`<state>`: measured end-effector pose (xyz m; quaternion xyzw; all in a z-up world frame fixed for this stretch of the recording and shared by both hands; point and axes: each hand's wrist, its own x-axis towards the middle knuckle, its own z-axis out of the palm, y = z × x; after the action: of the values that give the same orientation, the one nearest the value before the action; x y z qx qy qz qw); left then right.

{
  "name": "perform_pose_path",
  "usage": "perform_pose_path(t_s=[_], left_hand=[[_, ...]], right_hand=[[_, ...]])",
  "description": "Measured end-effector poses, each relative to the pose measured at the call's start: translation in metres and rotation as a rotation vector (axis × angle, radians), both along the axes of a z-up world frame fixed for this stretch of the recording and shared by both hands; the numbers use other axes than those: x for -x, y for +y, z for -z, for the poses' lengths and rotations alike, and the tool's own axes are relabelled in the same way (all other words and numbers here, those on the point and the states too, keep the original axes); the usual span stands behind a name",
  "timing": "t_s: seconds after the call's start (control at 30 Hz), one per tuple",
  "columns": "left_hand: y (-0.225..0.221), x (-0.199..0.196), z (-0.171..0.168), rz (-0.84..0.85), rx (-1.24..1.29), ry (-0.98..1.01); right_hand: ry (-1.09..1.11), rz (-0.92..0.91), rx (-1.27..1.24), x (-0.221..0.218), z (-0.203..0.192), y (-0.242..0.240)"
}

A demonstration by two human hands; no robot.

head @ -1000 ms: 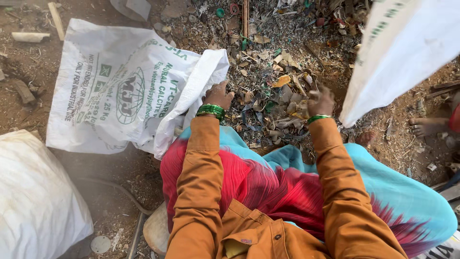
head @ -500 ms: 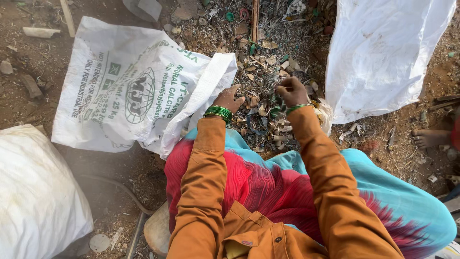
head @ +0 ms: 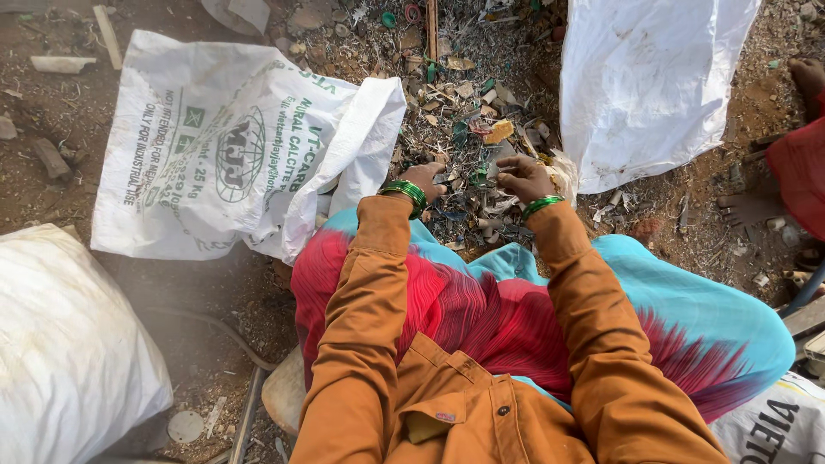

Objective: The person sits on the ground and sorts through a pile of metal and plastic scrap by hand, picking out specific pieces of debris and placing them into white bags.

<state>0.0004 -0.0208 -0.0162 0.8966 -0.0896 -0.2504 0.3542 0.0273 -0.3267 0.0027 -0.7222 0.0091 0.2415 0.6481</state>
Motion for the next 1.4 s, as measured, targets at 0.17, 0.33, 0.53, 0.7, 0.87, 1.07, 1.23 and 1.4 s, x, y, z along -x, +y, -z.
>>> perform_pose_path(t_s=[0.17,0.33,0.53,0.7,0.87,1.07,1.23,1.4], left_hand=[[0.018,-0.015,0.015,-0.147,0.044,-0.085],[0.018,-0.021,0.021,-0.125,0.109,0.063],[0.021,-0.015,0.019,-0.157,0.129,-0.045],[0.009,-0.012,-0.025,-0.133,0.260,-0.071],[-0.007,0.011,-0.085,-0.044,0.636,-0.140],[-0.022,0.056,-0.109,-0.161,0.577,-0.275],[-0.018,0.065,-0.089,-0.376,0.841,-0.293],[-0.010,0.077,-0.115,-0.496,0.528,-0.632]], right_hand=[[-0.221,-0.057,0.717,-0.023,0.057,0.035],[-0.248,-0.040,0.966,-0.032,0.063,0.093],[-0.011,0.115,0.227,-0.032,-0.009,0.097],[0.104,0.236,-0.454,0.006,-0.077,0.080],[0.096,0.137,-0.581,0.047,-0.116,0.071],[0.138,0.193,-0.498,0.068,-0.115,0.060],[-0.189,0.226,-0.294,0.071,-0.124,0.035],[-0.294,0.265,-0.216,0.091,-0.171,0.004]])
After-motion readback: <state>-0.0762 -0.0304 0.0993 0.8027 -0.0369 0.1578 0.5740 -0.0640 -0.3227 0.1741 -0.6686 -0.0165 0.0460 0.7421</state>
